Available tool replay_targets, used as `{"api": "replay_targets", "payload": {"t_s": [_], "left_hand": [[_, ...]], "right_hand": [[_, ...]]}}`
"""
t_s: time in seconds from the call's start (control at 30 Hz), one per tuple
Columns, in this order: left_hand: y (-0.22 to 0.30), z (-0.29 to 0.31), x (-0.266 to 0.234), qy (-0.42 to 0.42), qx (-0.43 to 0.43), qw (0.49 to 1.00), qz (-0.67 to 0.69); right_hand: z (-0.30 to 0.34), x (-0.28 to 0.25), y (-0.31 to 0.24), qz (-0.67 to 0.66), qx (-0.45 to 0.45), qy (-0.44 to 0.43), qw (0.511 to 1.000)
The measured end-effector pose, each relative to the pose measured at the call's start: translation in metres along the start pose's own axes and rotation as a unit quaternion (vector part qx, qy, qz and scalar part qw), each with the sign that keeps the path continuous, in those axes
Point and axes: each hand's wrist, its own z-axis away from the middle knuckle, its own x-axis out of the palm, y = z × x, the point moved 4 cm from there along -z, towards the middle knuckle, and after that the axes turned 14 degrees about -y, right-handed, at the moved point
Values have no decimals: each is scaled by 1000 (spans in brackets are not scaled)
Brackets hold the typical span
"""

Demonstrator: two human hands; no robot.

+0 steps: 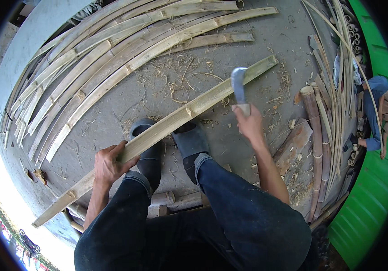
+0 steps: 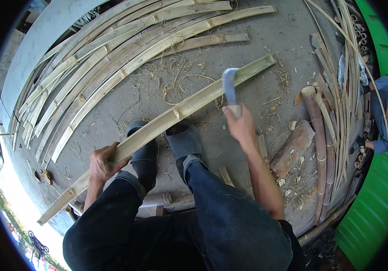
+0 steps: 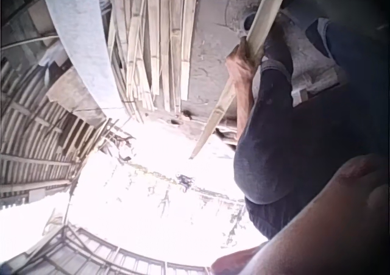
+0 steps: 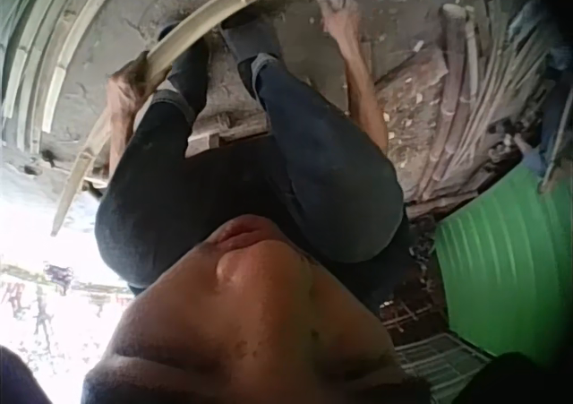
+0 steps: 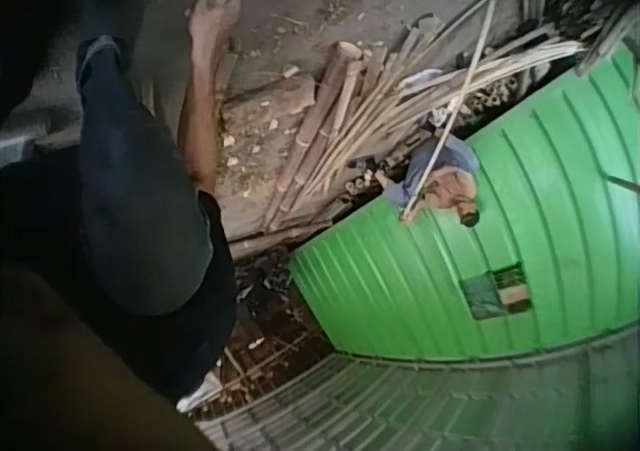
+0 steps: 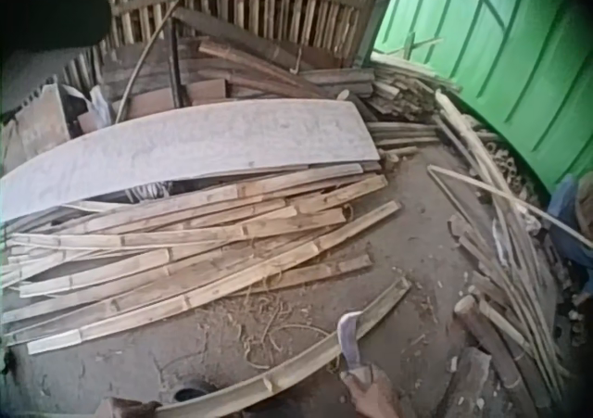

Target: Scraping a piece of bamboo using a curved blade to process it.

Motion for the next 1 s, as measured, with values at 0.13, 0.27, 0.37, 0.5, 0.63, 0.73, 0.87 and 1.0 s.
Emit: {"api": "replay_targets", "payload": {"t_s": [0.13, 0.27, 0.37, 0.5, 0.63, 0.73, 0.87, 1.0], "left_hand": [[5, -1, -4, 29, 8, 999, -24], [5, -1, 0, 44, 27, 997, -60], [2, 2, 3, 65, 34, 992, -98], [11, -9, 5, 41, 11, 998, -53], [0, -6, -1, -31, -31, 999, 22], [-9, -4, -4, -46, -45, 995, 70], [-12, -16, -8, -48, -45, 993, 94], [-22, -14, -6, -47, -56, 991, 109]], "right_hand": [[63, 61, -73, 93, -125, -202, 967], [0, 6, -22, -14, -6, -27, 1000], [-4, -12, -31, -57, 51, -14, 997], [47, 53, -53, 87, -140, -118, 979], [50, 66, -58, 78, -133, -158, 975], [-25, -6, 9, -54, -4, 8, 998], [-73, -79, 71, -54, 14, 150, 987], [-29, -1, 33, 61, -77, 46, 994]]}}
